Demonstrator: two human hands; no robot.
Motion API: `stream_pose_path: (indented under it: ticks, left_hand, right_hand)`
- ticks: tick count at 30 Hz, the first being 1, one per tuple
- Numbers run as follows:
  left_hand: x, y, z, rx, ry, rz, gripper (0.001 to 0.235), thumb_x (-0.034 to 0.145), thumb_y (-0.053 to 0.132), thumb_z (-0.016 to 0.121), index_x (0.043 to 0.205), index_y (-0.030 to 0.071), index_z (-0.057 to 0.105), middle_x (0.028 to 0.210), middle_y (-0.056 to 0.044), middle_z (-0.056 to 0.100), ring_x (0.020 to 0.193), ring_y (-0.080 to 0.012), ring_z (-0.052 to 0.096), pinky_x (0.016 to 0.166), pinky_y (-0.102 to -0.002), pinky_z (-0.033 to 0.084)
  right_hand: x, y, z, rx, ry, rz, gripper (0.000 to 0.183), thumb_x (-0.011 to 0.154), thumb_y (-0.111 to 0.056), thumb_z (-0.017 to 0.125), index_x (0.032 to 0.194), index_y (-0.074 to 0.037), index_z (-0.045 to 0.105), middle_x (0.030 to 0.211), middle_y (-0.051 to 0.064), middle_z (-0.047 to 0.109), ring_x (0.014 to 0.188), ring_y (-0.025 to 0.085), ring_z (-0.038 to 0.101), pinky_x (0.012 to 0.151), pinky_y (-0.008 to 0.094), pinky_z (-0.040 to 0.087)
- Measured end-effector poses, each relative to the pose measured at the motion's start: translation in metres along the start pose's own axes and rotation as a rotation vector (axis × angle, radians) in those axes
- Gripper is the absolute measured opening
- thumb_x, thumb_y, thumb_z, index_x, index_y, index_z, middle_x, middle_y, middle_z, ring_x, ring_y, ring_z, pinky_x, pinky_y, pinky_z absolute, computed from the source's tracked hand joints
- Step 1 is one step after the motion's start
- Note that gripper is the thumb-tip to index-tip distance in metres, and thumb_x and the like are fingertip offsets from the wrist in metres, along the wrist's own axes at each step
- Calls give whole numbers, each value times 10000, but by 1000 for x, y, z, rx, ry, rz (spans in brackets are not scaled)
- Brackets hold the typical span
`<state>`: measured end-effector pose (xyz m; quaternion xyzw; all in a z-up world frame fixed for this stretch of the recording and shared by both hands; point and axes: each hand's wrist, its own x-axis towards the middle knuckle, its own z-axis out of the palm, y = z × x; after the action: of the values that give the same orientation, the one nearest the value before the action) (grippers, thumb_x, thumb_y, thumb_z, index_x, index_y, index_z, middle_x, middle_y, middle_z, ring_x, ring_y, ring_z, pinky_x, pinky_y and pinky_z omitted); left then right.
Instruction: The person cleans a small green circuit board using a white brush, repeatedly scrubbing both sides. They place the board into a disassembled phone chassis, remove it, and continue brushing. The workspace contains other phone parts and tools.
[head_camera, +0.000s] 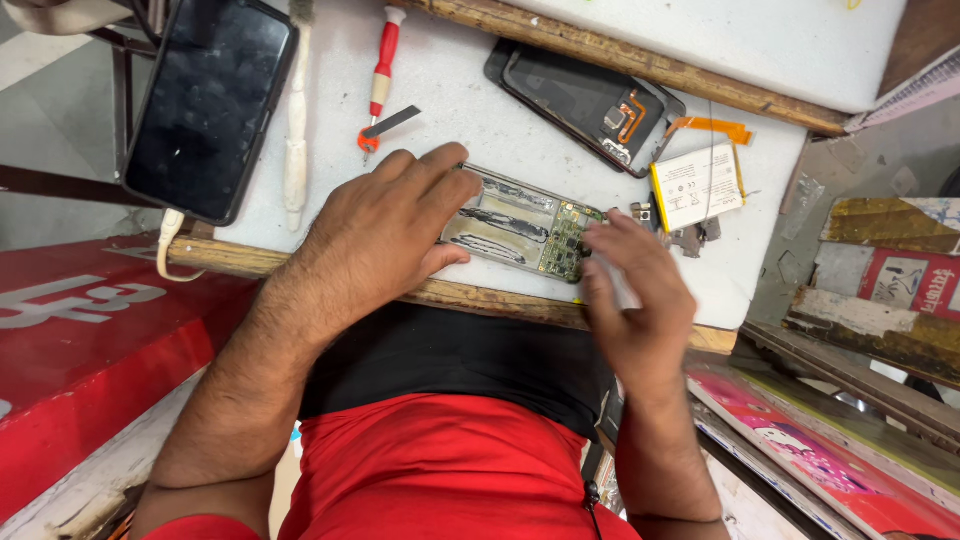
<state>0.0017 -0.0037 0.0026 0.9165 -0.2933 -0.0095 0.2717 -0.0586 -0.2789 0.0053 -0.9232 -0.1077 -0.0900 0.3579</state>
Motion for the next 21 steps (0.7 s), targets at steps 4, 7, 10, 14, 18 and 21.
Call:
stream_pose_path:
  ticks: [4,7,10,14,18,21]
  left_hand:
    - [-13,0,-6,24,95,-92,529,882,283,797,1305,17,623,1255,-151,600,1050,-256,662,793,-333,607]
    - [-22,0,-5,12,59,-221,282,978,185,755,1235,79,711,1073,-36,655,932,-197,653,783,-333,602]
    - [-28,1,0,106,165,-140,280,902,91,743,1181,75,753,1070,-49,667,919,-226,645,754,-340,593]
    - [-33,2,5,105,187,-130,283,912,118,762,1189,62,742,1064,-54,662,891,-230,638,736,-350,587]
    - [-30,-3,1,121,301,-169,268,969,126,766,1222,48,727,1140,-70,657,938,-212,669,762,-321,600]
    - [-21,-14,-1,190,400,-246,304,981,167,783,1242,23,723,1142,-80,652,938,-207,681,742,-318,597]
  right_hand:
    - [-1,-17,17,-141,-93,-74,285,907,-30,777,1187,-69,738,1272,119,719,1344,367,612,1136,441,503]
    - [-2,-20,21,-159,-88,-80,299,897,-33,786,1190,-68,741,1299,114,701,1361,367,592,1137,445,505]
    - [-3,-21,22,-177,-88,-69,296,899,-34,787,1189,-71,747,1300,111,698,1367,368,587,1139,449,503]
    - [-5,-24,23,-180,-95,-62,281,908,-24,775,1184,-73,747,1297,111,692,1380,378,578,1150,455,499]
    - [-6,-25,25,-195,-90,-60,273,910,-36,780,1178,-81,749,1322,121,683,1403,387,544,1158,466,482]
    - [-10,-22,27,-187,-55,-59,273,901,-26,786,1164,-92,751,1331,115,681,1425,388,519,1172,470,473]
